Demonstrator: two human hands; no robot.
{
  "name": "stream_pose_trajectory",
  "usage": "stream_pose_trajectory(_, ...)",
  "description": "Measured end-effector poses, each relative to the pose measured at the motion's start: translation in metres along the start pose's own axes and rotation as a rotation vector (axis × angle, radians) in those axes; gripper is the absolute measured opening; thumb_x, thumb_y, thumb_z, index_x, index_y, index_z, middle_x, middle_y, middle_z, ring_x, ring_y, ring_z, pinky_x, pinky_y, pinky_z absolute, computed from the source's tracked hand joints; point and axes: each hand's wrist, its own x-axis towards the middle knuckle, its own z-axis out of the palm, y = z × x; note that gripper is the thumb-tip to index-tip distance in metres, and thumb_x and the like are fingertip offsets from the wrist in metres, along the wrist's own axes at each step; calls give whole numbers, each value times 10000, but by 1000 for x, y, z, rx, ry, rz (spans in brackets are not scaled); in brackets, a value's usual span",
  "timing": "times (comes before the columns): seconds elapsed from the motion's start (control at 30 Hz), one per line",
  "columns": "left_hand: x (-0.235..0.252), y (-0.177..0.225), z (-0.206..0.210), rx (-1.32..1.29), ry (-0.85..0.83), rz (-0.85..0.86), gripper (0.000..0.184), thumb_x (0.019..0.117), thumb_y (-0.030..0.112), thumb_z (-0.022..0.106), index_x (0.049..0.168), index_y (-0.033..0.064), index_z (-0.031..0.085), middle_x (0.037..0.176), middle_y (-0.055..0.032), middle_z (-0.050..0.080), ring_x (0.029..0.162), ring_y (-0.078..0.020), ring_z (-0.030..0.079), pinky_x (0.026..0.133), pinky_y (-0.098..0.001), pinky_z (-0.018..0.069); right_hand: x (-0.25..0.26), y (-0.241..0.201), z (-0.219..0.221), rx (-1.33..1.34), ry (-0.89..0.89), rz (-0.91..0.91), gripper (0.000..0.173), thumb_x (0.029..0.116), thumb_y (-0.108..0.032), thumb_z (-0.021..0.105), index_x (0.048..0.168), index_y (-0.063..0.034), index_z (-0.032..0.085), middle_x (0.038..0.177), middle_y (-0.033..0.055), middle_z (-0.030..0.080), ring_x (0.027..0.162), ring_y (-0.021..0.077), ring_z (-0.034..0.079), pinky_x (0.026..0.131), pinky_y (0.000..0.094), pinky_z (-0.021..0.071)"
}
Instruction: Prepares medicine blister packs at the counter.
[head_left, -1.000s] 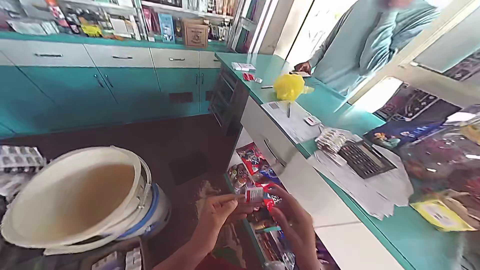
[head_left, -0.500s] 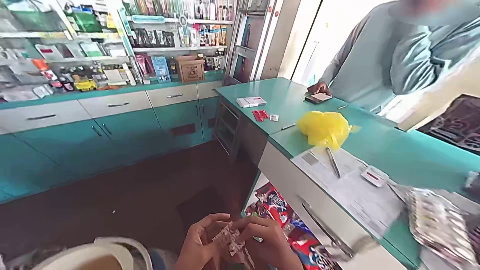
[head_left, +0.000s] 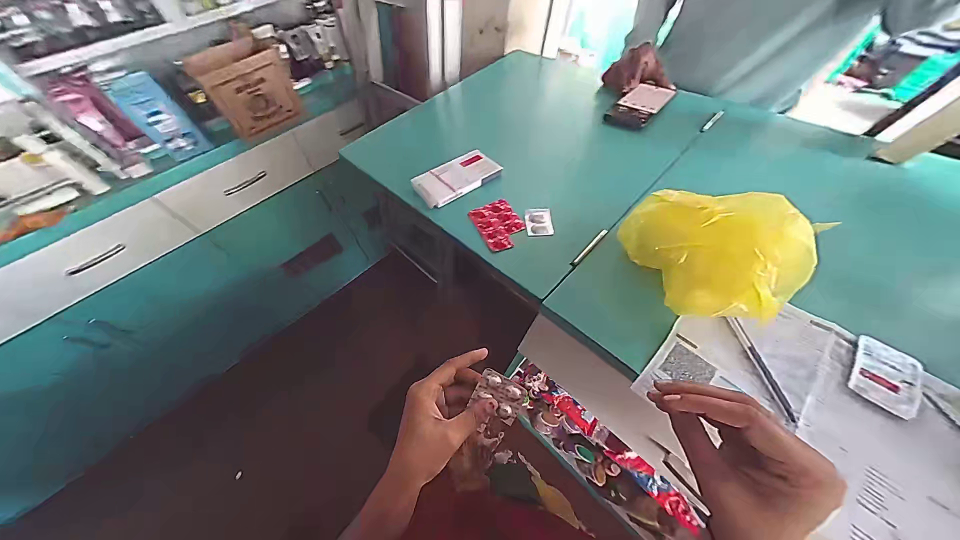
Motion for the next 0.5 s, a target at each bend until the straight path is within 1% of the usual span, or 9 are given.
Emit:
stream_pose_trajectory(0.07,32,-5,-4,-35,-88,2,427,850,-46,704,1267,-88,623,1063,-67,719,872,-82,737,769,-240,635,0,1,4,-64,21,41,133,970,-93,639,1026,-179,723,1073,-83,747,975,18,710,840,167,590)
stream_pose_trajectory(0.1,48,-9,-7,-62,-133,28,346,852,-55,706,1194,-85,668,1076,-73,706,885,-86,734,781,-245,641,1,0,10,-83,24,61,126,978,-105,636,1035,-180,719,1077,-80,745,975,18,710,839,166,590)
stream_pose_trajectory(0.13,64,-13,-10,-84,-172,66,253,849,-53,711,1102,-64,703,1053,-59,706,876,-82,731,773,-245,642,3,0,20,-93,29,71,121,984,-114,638,1048,-177,720,1078,-73,745,969,20,711,837,168,595)
stream_pose_trajectory(0.2,94,-20,-19,-133,-271,152,141,856,-43,717,994,-14,725,1004,-30,722,865,-75,728,768,-245,639,9,-3,46,-122,20,84,112,1001,-137,635,1081,-147,712,1072,-41,744,960,18,707,837,168,592)
stream_pose_trajectory(0.27,126,-22,-32,-144,-386,252,106,861,3,741,967,14,739,974,-21,737,880,-68,728,795,-234,631,25,-4,80,-214,2,79,133,1005,-174,639,1105,-123,710,1075,-3,744,999,10,691,872,150,562)
stream_pose_trajectory(0.33,154,-25,-50,-126,-472,345,88,866,86,770,943,50,744,950,-7,755,892,-50,724,812,-213,614,46,-2,110,-378,-13,57,165,1006,-194,638,1112,-102,725,1080,40,746,1050,41,678,908,143,526)
stream_pose_trajectory(0.37,167,-25,-58,-127,-487,372,89,868,119,779,933,70,745,926,12,754,871,-34,720,798,-199,611,58,-1,123,-468,-12,51,176,1004,-198,634,1106,-98,737,1077,52,750,1055,64,678,915,150,520)
stream_pose_trajectory(0.43,189,-22,-76,-146,-468,379,107,860,161,798,940,110,749,899,54,754,829,-5,713,759,-176,608,81,4,144,-612,-20,45,209,1004,-217,617,1108,-93,749,1091,72,757,1057,125,685,913,196,518)
stream_pose_trajectory(0.5,206,-20,-90,-165,-424,345,176,844,165,807,1010,144,753,931,92,762,837,7,721,759,-174,617,99,9,161,-683,-45,47,249,1009,-264,612,1124,-92,749,1104,82,756,1065,161,693,913,231,529)
